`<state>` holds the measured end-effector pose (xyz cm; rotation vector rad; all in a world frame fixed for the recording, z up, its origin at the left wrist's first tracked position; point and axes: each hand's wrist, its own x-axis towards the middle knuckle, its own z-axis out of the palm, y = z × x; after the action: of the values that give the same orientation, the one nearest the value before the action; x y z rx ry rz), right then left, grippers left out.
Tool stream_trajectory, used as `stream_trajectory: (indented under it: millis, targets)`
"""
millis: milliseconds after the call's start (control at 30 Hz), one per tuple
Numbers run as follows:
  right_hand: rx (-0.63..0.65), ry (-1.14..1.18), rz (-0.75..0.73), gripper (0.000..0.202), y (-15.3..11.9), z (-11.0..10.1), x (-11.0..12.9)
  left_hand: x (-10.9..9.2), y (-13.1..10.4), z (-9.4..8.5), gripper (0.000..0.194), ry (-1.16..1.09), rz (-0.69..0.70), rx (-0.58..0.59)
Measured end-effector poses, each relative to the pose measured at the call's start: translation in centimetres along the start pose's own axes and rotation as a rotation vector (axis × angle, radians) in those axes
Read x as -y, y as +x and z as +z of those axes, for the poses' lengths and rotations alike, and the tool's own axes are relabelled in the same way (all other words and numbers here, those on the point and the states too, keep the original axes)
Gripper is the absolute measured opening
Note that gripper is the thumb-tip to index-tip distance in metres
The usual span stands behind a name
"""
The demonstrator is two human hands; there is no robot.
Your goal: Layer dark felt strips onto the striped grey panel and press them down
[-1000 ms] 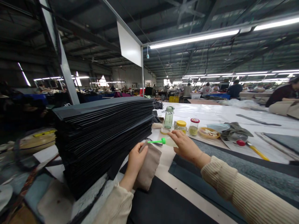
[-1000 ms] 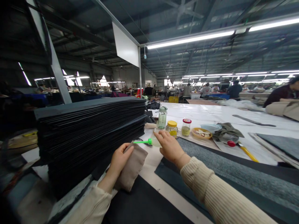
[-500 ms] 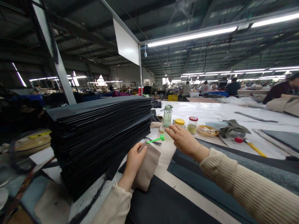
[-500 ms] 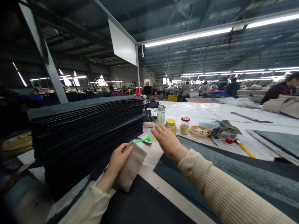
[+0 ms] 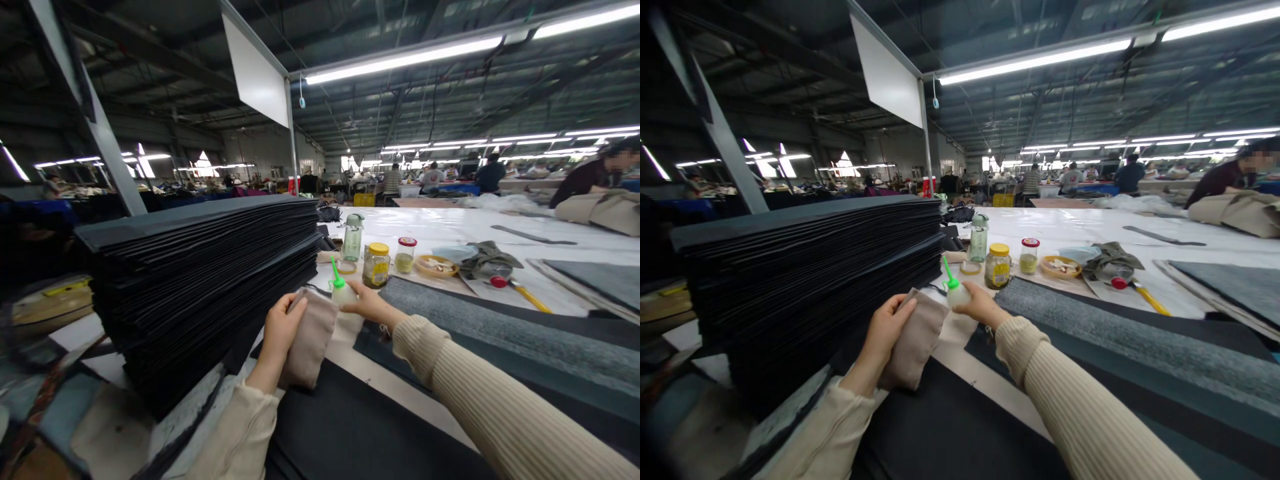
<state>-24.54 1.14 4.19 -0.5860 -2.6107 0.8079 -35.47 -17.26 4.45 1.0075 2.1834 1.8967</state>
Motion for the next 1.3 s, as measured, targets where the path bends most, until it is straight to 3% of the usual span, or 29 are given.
stream_trajectory:
  millis: [100, 167, 300, 367, 467, 567, 700, 800, 900, 1033, 1300]
  targets:
    - [0.002, 0.044, 0.071, 0.063, 0.1, 1.9, 0.3, 0.1, 0.1, 0.0, 0.035, -0.007, 0.009, -0.015]
    - [0.014, 0.053, 0.097, 0.068, -0.5, 2.0, 0.5, 0.2, 0.2, -0.1, 0.036, 0.002, 0.026, -0.035]
    - [0.009, -0.006, 0.088, 0.071, -4.5, -1.7, 0.0, -0.1, 0.2, -0.4, 0.035, 0.063, 0.102, -0.082]
    - [-0.016, -0.102, 0.015, 0.059, -8.6, -4.7, -0.8, -0.5, 0.0, -0.6, 0.033, 0.116, 0.146, -0.122]
    - [-0.047, -0.193, -0.068, 0.038, -17.3, -9.0, -2.4, -1.4, -0.5, -0.7, 0.028, 0.262, 0.226, -0.154]
    - [-0.051, -0.22, 0.053, 0.029, -27.4, -11.8, -3.9, -2.4, -1.1, -0.3, 0.023, 0.43, 0.364, -0.129]
    - [-0.163, -0.246, 0.235, 0.027, -39.0, -12.9, -5.2, -4.5, -2.7, 1.3, 0.019, 0.555, 0.586, -0.066]
    - [-0.188, -0.244, 0.259, 0.025, -44.1, -12.0, -5.3, -6.8, -5.0, 3.3, 0.02, 0.616, 0.731, 0.081]
    - [-0.188, -0.229, 0.234, 0.025, -46.0, -10.4, -4.9, -9.0, -7.9, 6.0, 0.021, 0.627, 0.925, 0.194]
    - [-0.265, -0.197, 0.193, 0.023, -46.2, -8.6, -4.9, -10.8, -12.0, 10.1, 0.019, 0.648, 1.13, 0.393]
    - [-0.337, -0.292, 0.163, 0.032, -46.0, -8.5, -4.9, -13.6, -19.5, 18.8, 0.02, 0.801, 1.355, 0.923]
